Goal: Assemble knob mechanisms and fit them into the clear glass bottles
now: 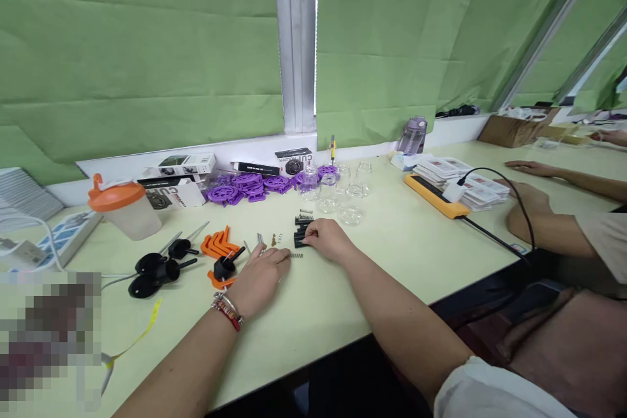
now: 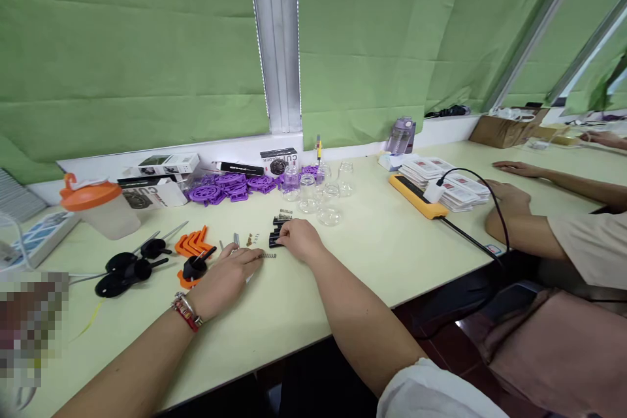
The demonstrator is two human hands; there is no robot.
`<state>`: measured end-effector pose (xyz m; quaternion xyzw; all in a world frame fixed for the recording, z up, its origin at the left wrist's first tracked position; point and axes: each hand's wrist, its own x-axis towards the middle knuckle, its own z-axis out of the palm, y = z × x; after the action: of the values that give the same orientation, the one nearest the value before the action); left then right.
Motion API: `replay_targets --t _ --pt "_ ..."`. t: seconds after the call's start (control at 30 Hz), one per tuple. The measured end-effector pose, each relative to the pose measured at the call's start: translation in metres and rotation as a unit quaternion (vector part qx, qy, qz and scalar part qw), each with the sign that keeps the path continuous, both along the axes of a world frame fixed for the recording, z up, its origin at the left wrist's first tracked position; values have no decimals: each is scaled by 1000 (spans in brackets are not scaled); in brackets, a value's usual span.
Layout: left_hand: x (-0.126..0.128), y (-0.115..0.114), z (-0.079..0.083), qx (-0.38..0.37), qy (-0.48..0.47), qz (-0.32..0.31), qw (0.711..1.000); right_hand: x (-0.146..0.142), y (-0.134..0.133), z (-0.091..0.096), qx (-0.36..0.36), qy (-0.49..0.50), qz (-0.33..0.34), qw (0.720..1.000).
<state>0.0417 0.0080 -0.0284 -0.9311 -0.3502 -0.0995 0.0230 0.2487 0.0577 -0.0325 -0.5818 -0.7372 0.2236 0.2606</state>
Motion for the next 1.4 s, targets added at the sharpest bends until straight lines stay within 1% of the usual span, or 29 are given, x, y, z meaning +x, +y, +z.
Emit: replay_targets --t 0.07,0.13,0.2,0.27,0.33,0.43,0.6,0.83,1.0,1.1,1.2,1.3,1.33,1.4 --pt "0 0 0 1 -1 -1 1000 -5 -4 3 50 -8 32 998" --pt "-1 0 1 5 2 4 1000 -13 -9 5 90 -33 84 992" --pt "-3 -1 4 14 10 13 1000 -21 -14 6 107 -75 129 983" --pt "-6 -1 7 25 16 27 999 -28 -17 5 107 -122 147 976" --pt "-8 -2 10 27 21 35 999 -33 -19 4 98 -160 151 971" --pt "-10 -3 12 19 24 36 999 -36 -20 3 82 -190 142 968" --pt "-8 -5 12 14 27 35 999 -35 -21 3 79 -200 127 968" --pt "-7 -5 9 -6 19 29 999 -37 -23 6 80 -209 139 965" --pt "-7 0 3 -12 20 46 999 -35 -22 7 83 -154 148 973" --pt "-6 2 -1 -5 20 53 998 -31 -18 4 47 -61 125 989" --pt "-6 0 -2 -5 21 56 998 -25 -5 0 -19 71 56 996" --pt "-6 -3 0 -12 21 51 998 -19 16 0 -73 178 -30 981" --pt "-6 -4 1 -14 18 49 999 -18 24 1 -85 202 -58 974" --pt "-6 -5 2 -20 11 45 999 -14 42 4 -82 216 -97 968"
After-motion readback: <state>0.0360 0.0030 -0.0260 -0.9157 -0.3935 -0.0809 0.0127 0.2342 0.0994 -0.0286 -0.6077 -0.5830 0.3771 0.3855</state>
